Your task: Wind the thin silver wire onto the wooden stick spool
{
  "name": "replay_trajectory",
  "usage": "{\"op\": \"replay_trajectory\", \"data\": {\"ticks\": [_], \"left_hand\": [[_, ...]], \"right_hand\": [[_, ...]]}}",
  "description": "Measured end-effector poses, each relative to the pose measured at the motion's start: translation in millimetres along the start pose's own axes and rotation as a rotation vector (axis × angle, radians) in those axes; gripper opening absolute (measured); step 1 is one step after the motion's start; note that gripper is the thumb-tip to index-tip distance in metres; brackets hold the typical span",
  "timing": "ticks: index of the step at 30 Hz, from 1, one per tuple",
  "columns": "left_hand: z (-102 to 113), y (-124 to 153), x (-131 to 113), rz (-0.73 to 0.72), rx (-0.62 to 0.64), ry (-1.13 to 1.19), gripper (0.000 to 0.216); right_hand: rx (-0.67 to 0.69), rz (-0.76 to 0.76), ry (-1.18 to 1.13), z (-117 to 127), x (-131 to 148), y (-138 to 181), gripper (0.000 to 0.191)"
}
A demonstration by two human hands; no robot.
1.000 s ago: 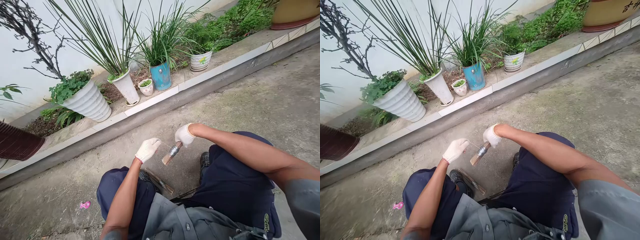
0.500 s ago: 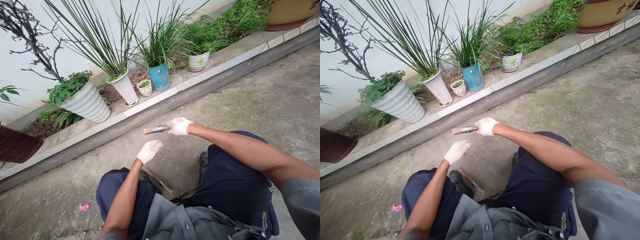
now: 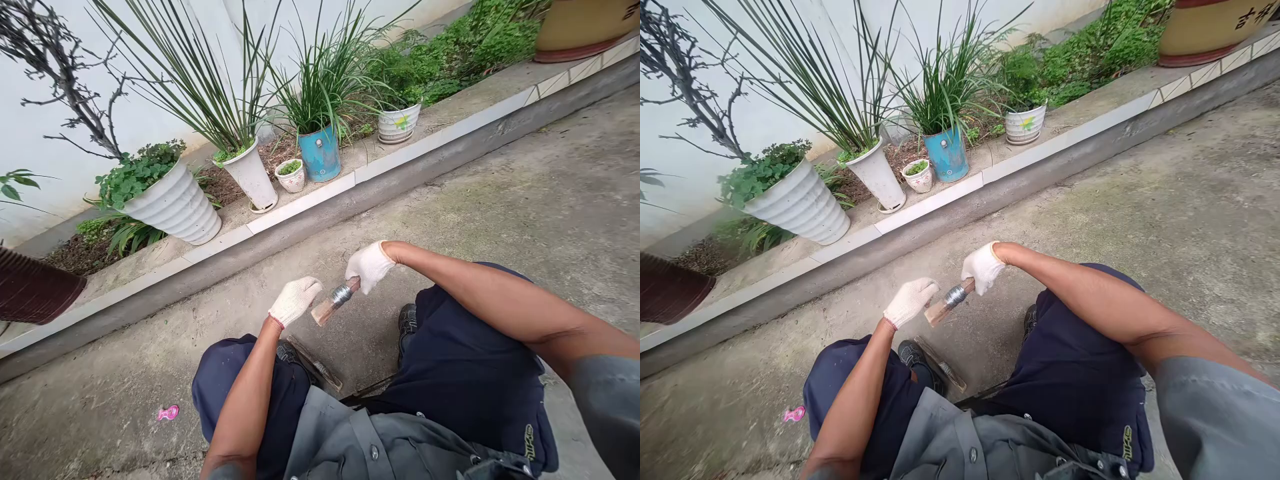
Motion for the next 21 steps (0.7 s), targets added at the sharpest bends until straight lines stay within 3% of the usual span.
{"op": "replay_trajectory", "data": {"ticks": [2,5,9,12,17,21], "left_hand": [[-6.4,0.6,-1.4,0.012,0.028,0.086,0.032],[-12.4,1.7,0.0,0.079,0.022,0.154,0.035],[-13.2,1.6,1.7,0.099,0.002,0.106,0.038],[-13.9,0.5,6.0,0.101,0.022,0.062,0.035],[-8.3,0.3,5.8,0.070,0.022,-0.007,0.035],[5.6,1.0,3.0,0.059,-0.046,-0.040,0.037]], "right_hand": [[-0.022,0.007,-0.194,3.5,3.7,1.5,0.026],[-0.188,-0.022,-0.296,21.9,4.5,-1.4,0.029],[-0.475,-0.159,-0.037,51.7,-7.7,-6.0,0.030],[-0.602,-0.255,0.171,64.4,-17.1,-7.2,0.031],[-0.637,-0.403,0.305,68.2,-26.9,-7.0,0.032],[-0.523,-0.451,0.409,61.9,-23.5,-7.5,0.036]]}}
Point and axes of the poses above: each hand's wrist, its own y-axis away from the middle knuckle, its own z-axis out of the back of the hand, x = y × z, the point moved 8 cm from there along -y, towards the middle knuckle, and after that the axes turned 9 degrees about -x, right-handed, at the moved point
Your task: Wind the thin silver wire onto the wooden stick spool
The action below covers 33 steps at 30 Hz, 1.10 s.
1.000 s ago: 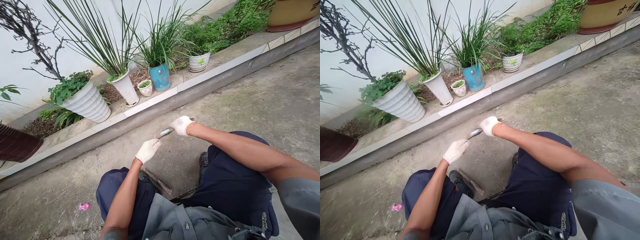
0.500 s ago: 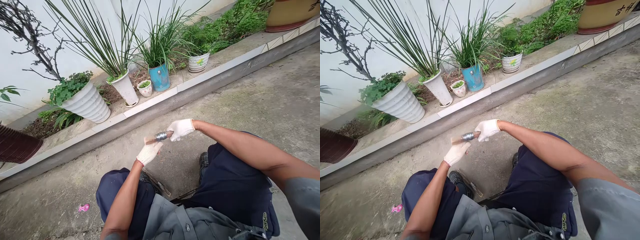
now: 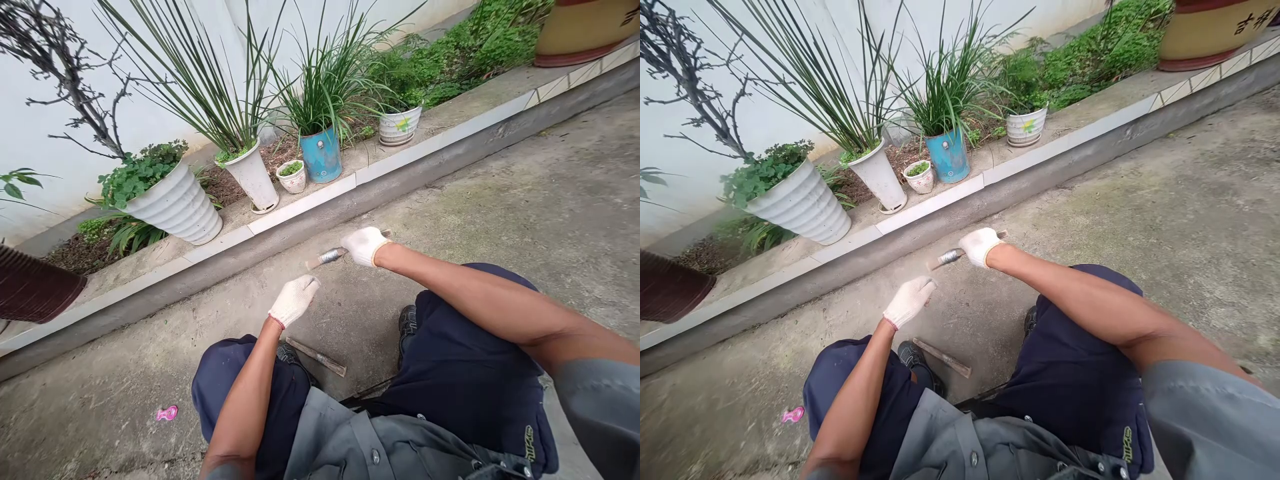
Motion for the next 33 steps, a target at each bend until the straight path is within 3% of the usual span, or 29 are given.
{"op": "replay_trajectory", "data": {"ticks": [4,8,11,14,19,25,28,33], "left_hand": [[3.4,0.0,-1.8,-0.041,-0.011,-0.023,0.038],[-6.3,-0.4,0.1,-0.043,0.036,0.067,0.038],[-14.9,-0.4,-0.8,-0.057,0.078,0.188,0.034],[-16.5,-1.3,5.6,0.039,0.052,0.265,0.038],[-13.4,-1.9,4.7,0.024,0.050,0.111,0.042],[-10.6,-0.5,0.5,-0.023,0.057,-0.060,0.043],[-6.3,1.6,-4.7,-0.052,0.054,-0.093,0.039],[-2.9,3.0,-8.8,-0.075,0.055,-0.057,0.037]], "right_hand": [[0.235,0.238,0.011,-20.2,19.2,17.9,0.026],[0.407,0.510,-0.231,-29.3,38.0,43.1,0.016],[0.385,0.464,-0.456,-18.7,36.9,43.1,0.019],[0.269,0.338,-0.537,-4.4,29.7,31.7,0.023],[0.003,0.213,-0.249,11.0,20.6,12.1,0.026],[-0.030,0.061,0.007,2.9,14.3,0.9,0.036],[0.065,0.129,0.089,-8.6,21.7,4.3,0.034],[0.308,0.490,-0.071,-30.6,44.5,29.6,0.023]]}}
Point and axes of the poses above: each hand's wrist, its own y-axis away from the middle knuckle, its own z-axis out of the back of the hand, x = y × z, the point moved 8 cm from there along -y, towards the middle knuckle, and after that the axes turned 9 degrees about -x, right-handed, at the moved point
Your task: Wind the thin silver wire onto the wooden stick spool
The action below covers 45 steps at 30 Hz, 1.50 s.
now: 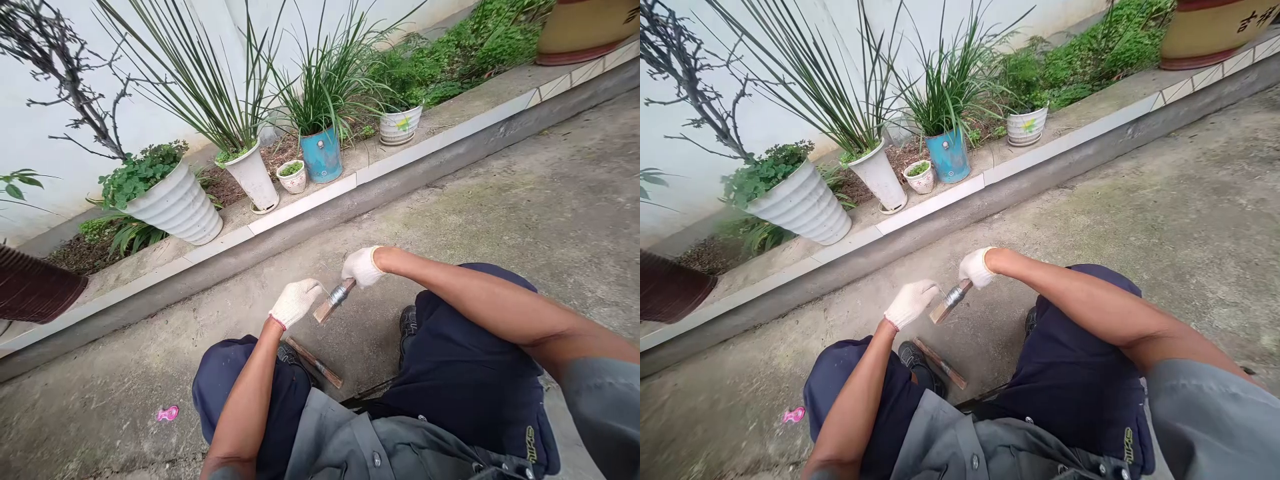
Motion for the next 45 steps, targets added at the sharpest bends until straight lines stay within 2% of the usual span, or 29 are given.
{"op": "replay_trajectory", "data": {"ticks": [3,6,8,12,15,19,21,24,27,30,33,35,37,40,42,45], "left_hand": [[-3.8,-1.4,-1.1,-0.027,0.022,0.104,0.040],[-2.2,-4.2,0.3,-0.007,-0.013,0.258,0.040],[0.9,-5.0,4.9,0.064,-0.050,0.333,0.040],[2.2,-2.8,6.0,0.092,-0.036,0.254,0.042],[-1.4,-1.6,8.6,0.094,-0.006,0.177,0.039],[-6.7,-2.2,10.4,0.076,0.017,0.121,0.040],[-5.7,-2.6,8.8,0.049,0.017,0.082,0.040],[3.5,-3.3,8.2,0.045,-0.026,0.054,0.039],[15.0,-3.8,9.3,0.065,-0.074,0.037,0.039],[20.9,-4.1,8.0,0.047,-0.087,0.009,0.037],[19.9,-4.5,8.1,0.017,-0.075,0.025,0.038],[18.1,-5.4,9.1,-0.023,-0.081,0.045,0.036],[15.9,-6.8,11.4,-0.061,-0.093,0.083,0.029],[11.3,-8.9,21.5,0.008,-0.096,0.166,0.034],[10.8,-9.0,24.1,0.054,-0.108,0.177,0.045],[13.6,-7.2,16.4,0.037,-0.122,0.136,0.044]], "right_hand": [[0.000,0.093,-0.254,-0.4,5.1,7.8,0.019],[-0.081,0.011,-0.487,10.8,-2.8,10.2,0.022],[-0.180,-0.059,-0.526,22.5,-9.6,9.3,0.024],[-0.390,-0.190,-0.260,44.8,-21.9,4.8,0.026],[-0.399,-0.307,-0.104,45.8,-30.4,-0.3,0.028],[-0.381,-0.476,-0.015,42.8,-45.2,-1.8,0.032],[-0.410,-0.510,0.016,44.8,-50.1,-1.6,0.033],[-0.413,-0.500,0.070,44.3,-51.1,-4.6,0.035],[-0.253,-0.425,0.143,29.3,-42.3,-10.6,0.035],[-0.072,-0.202,0.110,7.8,-19.2,-11.2,0.029],[0.003,0.015,-0.070,-2.6,2.4,-0.9,0.018],[-0.006,0.053,-0.225,0.0,6.2,6.7,0.016],[-0.056,0.023,-0.390,8.7,3.8,11.5,0.019],[-0.166,-0.062,-0.547,24.5,-3.7,12.9,0.024],[-0.247,-0.132,-0.529,33.1,-10.5,10.6,0.026],[-0.367,-0.257,-0.344,41.6,-24.5,5.6,0.031]]}}
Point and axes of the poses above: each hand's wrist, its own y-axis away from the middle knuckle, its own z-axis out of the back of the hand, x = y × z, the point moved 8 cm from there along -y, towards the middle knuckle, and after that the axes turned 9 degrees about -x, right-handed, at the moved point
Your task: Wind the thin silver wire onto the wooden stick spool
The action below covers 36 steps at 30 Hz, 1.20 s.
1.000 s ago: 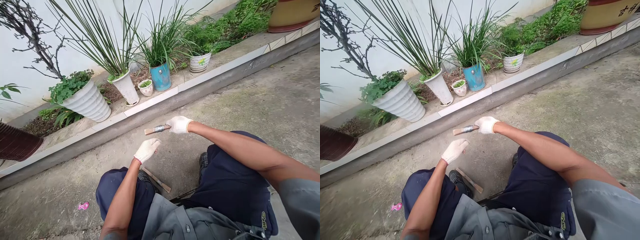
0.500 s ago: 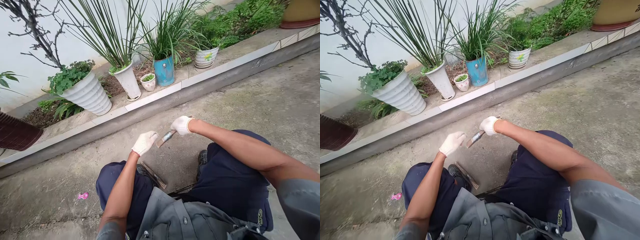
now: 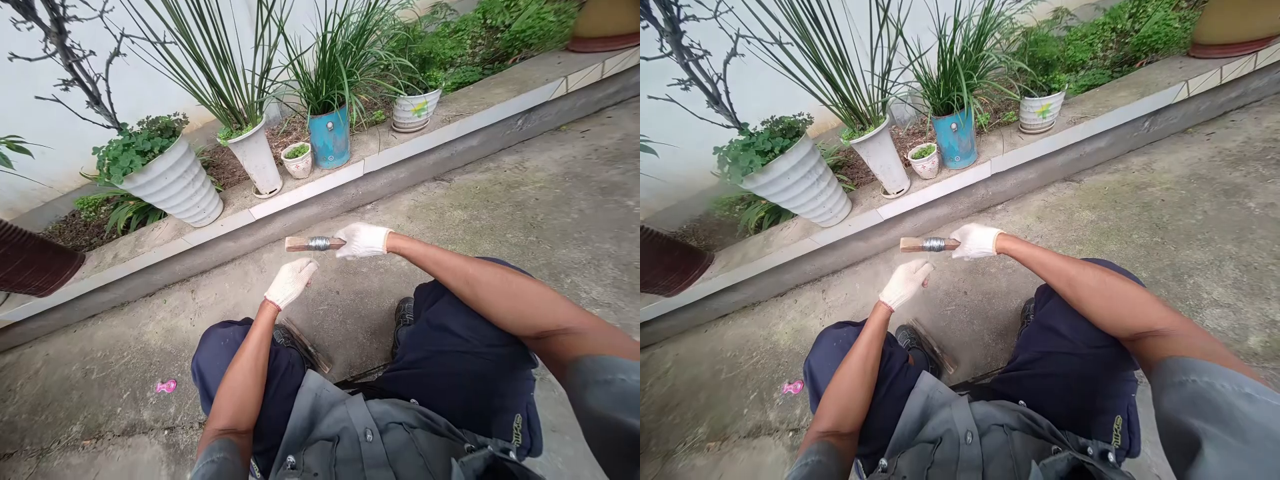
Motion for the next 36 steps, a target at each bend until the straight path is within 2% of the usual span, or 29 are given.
{"op": "replay_trajectory", "data": {"ticks": [3,5,10,12,15,17,19,21,23,26,28,31,33,36], "left_hand": [[0.6,3.1,-6.5,-0.001,0.018,-0.055,0.042],[-0.5,5.0,-9.2,-0.015,0.042,-0.098,0.043],[-2.2,5.7,-7.4,-0.048,0.069,-0.177,0.040],[-1.7,4.8,-6.2,-0.068,0.060,-0.218,0.038],[-2.6,4.6,-7.2,-0.099,0.059,-0.266,0.035],[-4.8,5.3,-7.8,-0.095,0.082,-0.237,0.034],[-6.7,5.5,-8.0,-0.084,0.103,-0.158,0.035],[-7.8,4.4,-9.5,-0.100,0.111,-0.055,0.033],[-8.4,2.0,-9.4,-0.097,0.108,0.046,0.032],[-7.8,-1.6,-4.2,0.006,0.068,0.103,0.042],[-8.2,-1.3,-5.0,0.048,0.051,0.068,0.047],[-13.3,2.5,-11.0,0.048,0.084,0.028,0.043],[-18.2,5.3,-12.7,0.032,0.126,-0.010,0.039],[-20.9,6.2,-11.4,-0.015,0.144,-0.102,0.036]], "right_hand": [[-0.135,-0.063,0.194,7.0,-10.2,-8.6,0.031],[-0.151,-0.118,0.293,7.2,-15.9,-11.7,0.030],[0.055,-0.175,0.460,-9.9,-16.2,-9.6,0.039],[0.140,-0.114,0.495,-19.1,-10.6,-4.7,0.038],[0.300,0.056,0.472,-36.1,-1.2,8.2,0.033],[0.397,0.181,0.381,-44.4,5.1,19.3,0.026],[0.430,0.257,0.241,-44.9,10.3,27.2,0.018],[0.403,0.249,0.079,-38.4,12.4,28.9,0.017],[0.335,0.175,-0.049,-28.7,10.7,25.2,0.020],[0.197,0.073,-0.091,-14.2,6.6,15.2,0.025],[0.084,0.047,-0.016,-5.3,4.7,7.3,0.029],[-0.085,-0.003,0.179,4.6,-1.4,-4.5,0.032],[-0.134,-0.082,0.296,5.1,-9.7,-11.0,0.031],[-0.120,-0.170,0.400,-1.9,-19.9,-17.8,0.033]]}}
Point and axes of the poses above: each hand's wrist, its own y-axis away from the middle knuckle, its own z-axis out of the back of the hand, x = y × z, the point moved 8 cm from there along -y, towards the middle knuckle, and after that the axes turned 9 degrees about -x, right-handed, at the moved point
